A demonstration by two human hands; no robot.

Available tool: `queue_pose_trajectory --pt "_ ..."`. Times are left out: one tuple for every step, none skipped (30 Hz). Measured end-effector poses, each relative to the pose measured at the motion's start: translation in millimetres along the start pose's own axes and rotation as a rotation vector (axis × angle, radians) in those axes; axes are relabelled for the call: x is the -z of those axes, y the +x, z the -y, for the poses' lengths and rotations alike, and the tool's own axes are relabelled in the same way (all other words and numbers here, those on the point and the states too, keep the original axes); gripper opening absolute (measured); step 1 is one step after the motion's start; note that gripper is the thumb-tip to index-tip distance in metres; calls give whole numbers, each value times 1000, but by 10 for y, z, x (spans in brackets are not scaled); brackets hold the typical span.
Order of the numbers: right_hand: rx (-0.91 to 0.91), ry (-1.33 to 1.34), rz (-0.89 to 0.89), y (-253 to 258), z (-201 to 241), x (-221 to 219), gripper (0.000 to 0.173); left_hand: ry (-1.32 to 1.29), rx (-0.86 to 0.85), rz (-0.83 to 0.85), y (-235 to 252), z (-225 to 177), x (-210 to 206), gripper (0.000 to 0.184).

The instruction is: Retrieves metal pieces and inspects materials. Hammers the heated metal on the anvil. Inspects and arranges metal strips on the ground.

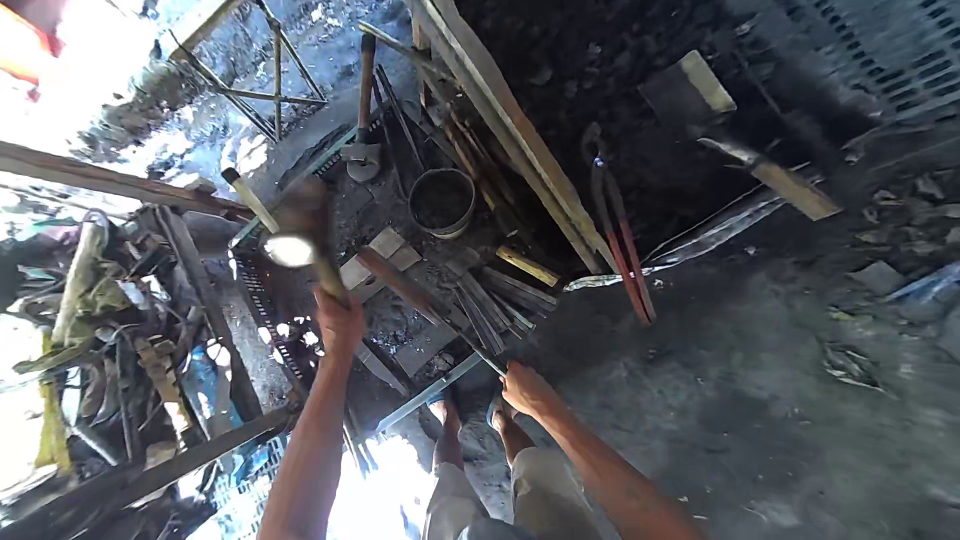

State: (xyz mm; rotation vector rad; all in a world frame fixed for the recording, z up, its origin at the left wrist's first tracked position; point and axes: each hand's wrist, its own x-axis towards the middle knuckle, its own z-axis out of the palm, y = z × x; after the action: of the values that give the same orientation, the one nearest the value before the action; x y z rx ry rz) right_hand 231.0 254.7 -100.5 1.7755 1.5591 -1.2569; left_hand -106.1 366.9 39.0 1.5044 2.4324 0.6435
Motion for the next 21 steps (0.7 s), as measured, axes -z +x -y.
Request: queue_pose_trajectory --pt "-6 11 5 -5 -11 10 42 86 130 275 2 249 -231 49" --pt "-15 37 9 -8 -18 11 42 115 242 465 117 338 -314 42" --pt "-16 59 10 -20 2 10 42 85 324 535 232 341 -245 39" --pt "-11 80 9 -16 42 4 42 30 358 499 300 336 -97 38" --pt "-9 86 -1 -5 100 11 42 -23 357 424 341 279 97 39" --pt "-9 84 -21 7 169 46 42 -81 331 346 345 199 305 40" --pt "-7 71 -30 0 254 79 43 -147 301 278 306 112 524 40" --pt "-4 59 -25 -25 356 96 44 -220 269 222 239 38 754 40" --pt "3 53 -24 -42 480 117 44 -298 225 164 190 -53 982 38" --pt "12 48 -26 -47 611 154 45 -372 163 106 173 -162 1201 37" --pt "22 44 -33 -42 741 194 45 -433 87 49 180 -276 1404 36" --pt "31 47 -36 -38 873 233 47 -481 -14 -9 215 -375 1585 36" --pt "36 60 -35 -44 1003 261 47 -517 -114 -65 272 -481 1754 36" --pt "37 69 -38 -56 1128 278 47 -557 -204 -123 343 -614 1917 37" --pt "36 77 -38 -59 1243 282 46 -611 -286 -174 424 -760 2063 38" --pt "34 81 -37 -47 1342 279 46 -663 -358 -217 511 -897 2176 38" --pt "27 82 -34 -22 1426 265 45 -701 -415 -264 600 -1007 2241 37" --pt "18 85 -28 6 1500 250 46 -722 -456 -320 681 -1081 2243 36" --pt "8 85 -27 39 1557 225 48 -725 -474 -375 736 -1101 2169 35" --pt "-2 85 -26 58 1588 199 51 -694 -472 -419 744 -1039 1999 35" --pt "-10 80 -27 74 1600 174 52 -607 -438 -443 687 -886 1727 41"
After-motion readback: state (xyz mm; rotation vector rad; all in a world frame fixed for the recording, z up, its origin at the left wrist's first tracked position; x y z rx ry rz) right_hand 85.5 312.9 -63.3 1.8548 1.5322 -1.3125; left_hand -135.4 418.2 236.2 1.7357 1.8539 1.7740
